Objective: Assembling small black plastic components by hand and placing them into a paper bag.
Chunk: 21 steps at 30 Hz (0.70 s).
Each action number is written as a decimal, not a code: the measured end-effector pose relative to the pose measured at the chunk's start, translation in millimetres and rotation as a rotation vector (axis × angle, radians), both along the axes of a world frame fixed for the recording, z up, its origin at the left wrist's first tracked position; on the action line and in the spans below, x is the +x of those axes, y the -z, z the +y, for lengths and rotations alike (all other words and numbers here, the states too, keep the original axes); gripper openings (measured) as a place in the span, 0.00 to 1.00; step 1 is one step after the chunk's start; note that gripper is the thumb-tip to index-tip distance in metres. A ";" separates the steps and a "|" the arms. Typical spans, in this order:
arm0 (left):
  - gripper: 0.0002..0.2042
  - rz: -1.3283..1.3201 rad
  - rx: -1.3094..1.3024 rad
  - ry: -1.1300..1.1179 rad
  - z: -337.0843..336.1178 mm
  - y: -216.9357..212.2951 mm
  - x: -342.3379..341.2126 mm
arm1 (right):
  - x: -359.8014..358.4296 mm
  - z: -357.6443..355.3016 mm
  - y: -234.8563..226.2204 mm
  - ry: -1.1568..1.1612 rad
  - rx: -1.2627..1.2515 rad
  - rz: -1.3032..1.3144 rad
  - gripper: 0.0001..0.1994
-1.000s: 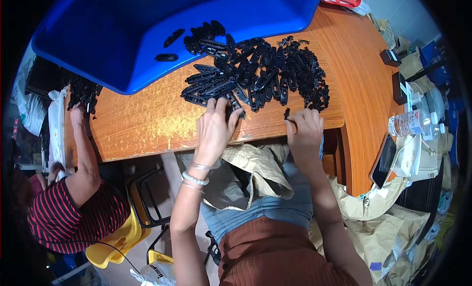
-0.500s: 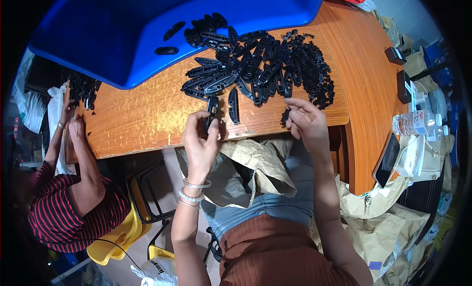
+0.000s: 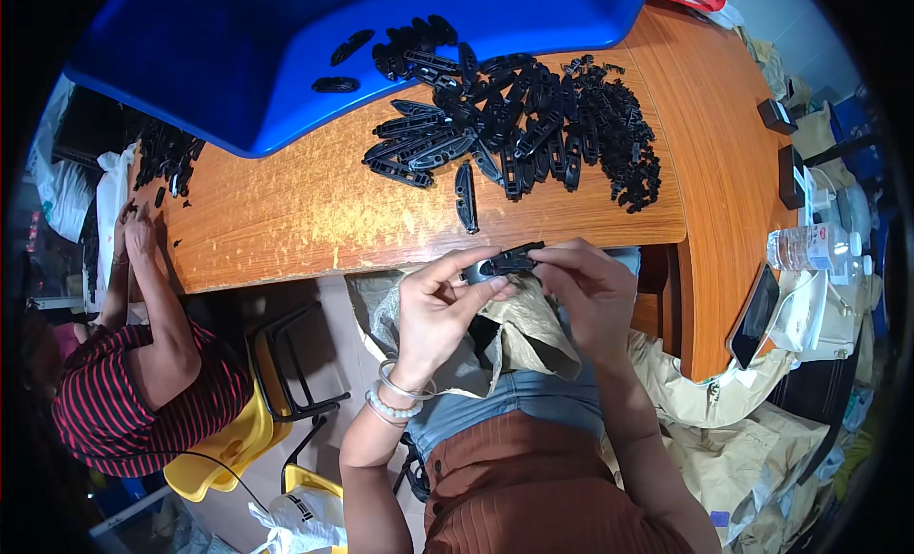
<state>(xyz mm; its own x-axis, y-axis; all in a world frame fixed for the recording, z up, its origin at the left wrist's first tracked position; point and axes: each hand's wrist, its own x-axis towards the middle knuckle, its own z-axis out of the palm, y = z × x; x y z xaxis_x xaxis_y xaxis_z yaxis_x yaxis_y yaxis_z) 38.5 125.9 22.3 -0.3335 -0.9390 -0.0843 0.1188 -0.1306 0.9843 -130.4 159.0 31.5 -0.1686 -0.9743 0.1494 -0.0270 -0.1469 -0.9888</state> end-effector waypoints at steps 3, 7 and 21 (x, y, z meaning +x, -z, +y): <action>0.16 0.060 0.141 -0.005 2.6 11.3 5.1 | 9.9 0.2 -2.9 0.011 0.021 -0.059 0.08; 0.20 0.335 0.235 0.048 2.5 -22.1 -4.1 | 11.8 2.1 -1.4 -0.026 0.061 -0.199 0.07; 0.13 0.016 0.158 -0.007 9.6 -6.5 1.4 | 10.9 2.8 5.7 0.090 -0.292 0.611 0.08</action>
